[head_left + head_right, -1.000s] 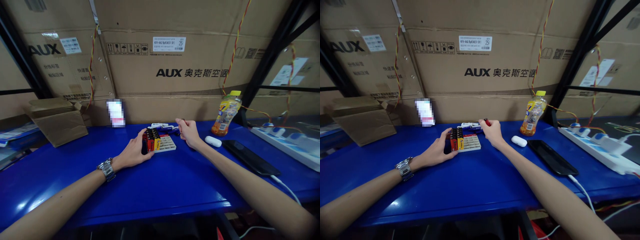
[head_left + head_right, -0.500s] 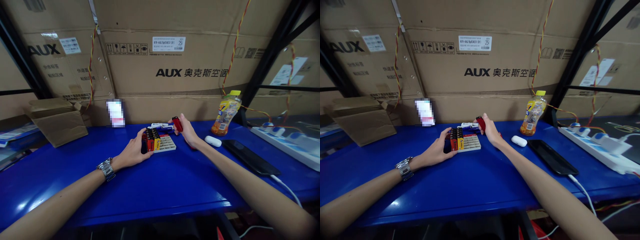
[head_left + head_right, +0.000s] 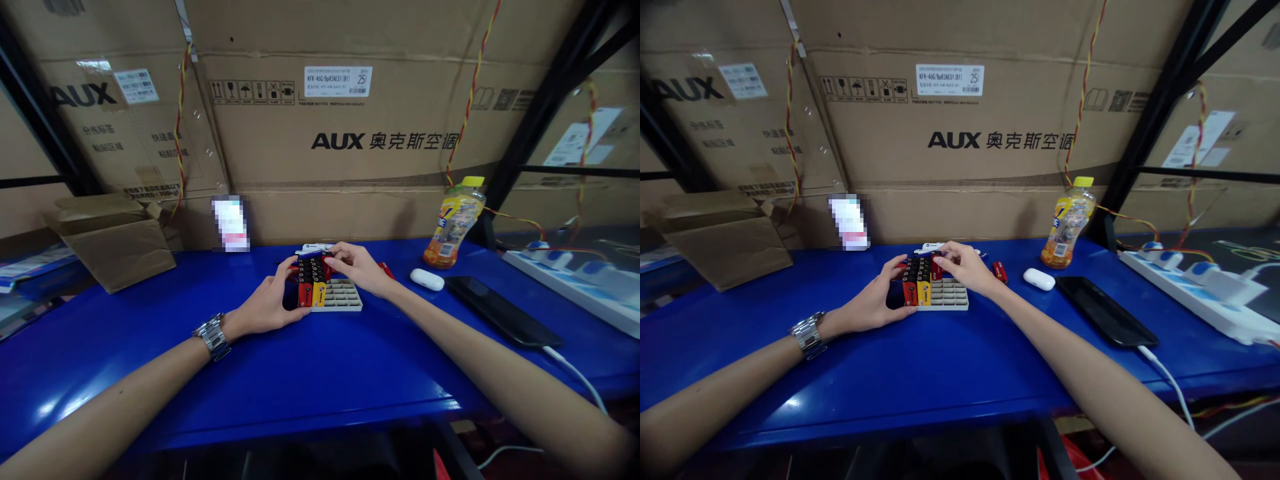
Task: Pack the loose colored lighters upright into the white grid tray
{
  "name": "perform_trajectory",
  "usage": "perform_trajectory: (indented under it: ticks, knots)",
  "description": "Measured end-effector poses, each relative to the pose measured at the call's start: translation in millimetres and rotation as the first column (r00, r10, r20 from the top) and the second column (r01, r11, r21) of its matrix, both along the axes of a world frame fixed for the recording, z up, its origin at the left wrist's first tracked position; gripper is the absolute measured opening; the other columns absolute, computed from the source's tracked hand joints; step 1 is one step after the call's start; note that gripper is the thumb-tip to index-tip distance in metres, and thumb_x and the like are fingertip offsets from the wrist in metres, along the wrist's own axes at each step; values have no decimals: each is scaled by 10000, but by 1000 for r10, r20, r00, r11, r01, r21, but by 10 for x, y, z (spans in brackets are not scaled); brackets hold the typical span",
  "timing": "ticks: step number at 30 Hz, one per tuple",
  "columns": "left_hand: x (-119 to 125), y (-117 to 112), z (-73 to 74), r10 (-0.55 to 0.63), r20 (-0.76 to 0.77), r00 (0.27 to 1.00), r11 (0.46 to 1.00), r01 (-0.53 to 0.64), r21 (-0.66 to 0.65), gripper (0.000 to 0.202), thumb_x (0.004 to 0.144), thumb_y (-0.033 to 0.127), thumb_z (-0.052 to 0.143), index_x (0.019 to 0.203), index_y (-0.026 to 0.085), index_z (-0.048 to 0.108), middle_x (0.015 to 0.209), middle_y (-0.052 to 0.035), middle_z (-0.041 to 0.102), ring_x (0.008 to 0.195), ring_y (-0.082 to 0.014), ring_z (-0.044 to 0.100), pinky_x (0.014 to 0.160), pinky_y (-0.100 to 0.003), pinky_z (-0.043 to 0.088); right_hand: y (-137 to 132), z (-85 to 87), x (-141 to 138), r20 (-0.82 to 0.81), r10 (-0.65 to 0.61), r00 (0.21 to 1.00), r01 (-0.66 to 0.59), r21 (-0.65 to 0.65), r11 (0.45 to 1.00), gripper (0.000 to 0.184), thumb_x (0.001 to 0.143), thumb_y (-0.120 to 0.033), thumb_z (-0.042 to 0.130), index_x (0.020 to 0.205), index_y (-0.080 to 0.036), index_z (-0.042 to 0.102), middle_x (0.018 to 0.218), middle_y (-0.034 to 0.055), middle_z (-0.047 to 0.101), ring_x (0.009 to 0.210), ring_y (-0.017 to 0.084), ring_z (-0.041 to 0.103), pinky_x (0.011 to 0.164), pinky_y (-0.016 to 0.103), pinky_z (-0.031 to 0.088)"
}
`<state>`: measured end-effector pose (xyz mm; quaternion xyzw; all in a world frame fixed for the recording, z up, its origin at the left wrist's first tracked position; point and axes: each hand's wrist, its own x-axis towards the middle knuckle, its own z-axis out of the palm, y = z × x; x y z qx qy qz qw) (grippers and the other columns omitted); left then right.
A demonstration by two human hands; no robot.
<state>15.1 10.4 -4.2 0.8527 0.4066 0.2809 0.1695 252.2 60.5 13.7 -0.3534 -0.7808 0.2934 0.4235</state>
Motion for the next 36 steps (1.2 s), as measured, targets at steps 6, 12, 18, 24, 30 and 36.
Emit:
perform_trajectory:
  ticks: [6, 12, 18, 24, 30, 36]
  knots:
    - [6, -8, 11, 6, -4, 1000, 1000, -6, 0, 964, 741, 444, 688, 1462, 175, 106, 1370, -209, 477, 1257, -374, 484, 1033, -578, 393, 25, 41, 79, 226, -2, 974, -11, 56, 998, 206, 866, -371, 550, 817, -173, 574, 681, 22, 646, 601, 135, 554, 584, 281, 411]
    - [11, -17, 23, 6, -20, 1000, 1000, -6, 15, 950, 758, 455, 672, 1464, 179, 99, 1376, -202, 470, 1266, -370, 472, 1033, -571, 397, -12, 142, 127, 461, -7, 887, -27, 66, 997, 336, 894, -448, 498, 935, -152, 652, 650, 22, 648, 559, 133, 548, 547, 270, 381]
    - [16, -27, 57, 27, -44, 999, 1000, -27, 1, 968, 766, 493, 659, 1471, 173, 78, 1380, -207, 459, 1262, -374, 474, 1028, -565, 402, 48, 309, 487, 648, -416, 638, 344, 244, 907, 499, 929, -549, 331, 1063, -187, 648, 901, 131, 687, 834, 252, 634, 645, 331, 423]
    - [7, -25, 44, 70, -45, 997, 997, -71, -21, 1006, 743, 539, 663, 1482, 175, 85, 1375, -215, 455, 1245, -395, 475, 999, -583, 415, 48, 380, 675, 872, -326, 365, 430, 153, 890, 459, 812, -606, 490, 867, -182, 656, 834, 132, 680, 773, 272, 635, 610, 360, 429]
    - [22, -30, 55, 43, -39, 998, 999, -42, 20, 972, 751, 501, 663, 1466, 164, 97, 1356, -207, 472, 1255, -368, 474, 1024, -561, 399, -114, 460, 510, 970, -150, 193, 440, 51, 897, 377, 713, -498, 602, 840, -147, 662, 934, 193, 670, 829, 332, 648, 614, 394, 452]
    - [18, -32, 60, 38, -43, 998, 998, -36, 43, 947, 760, 492, 658, 1460, 182, 99, 1350, -202, 477, 1216, -375, 513, 1005, -569, 411, -81, 335, 413, 891, -243, 383, 300, 129, 945, 268, 831, -409, 503, 842, -169, 621, 827, 149, 672, 727, 261, 642, 591, 360, 443]
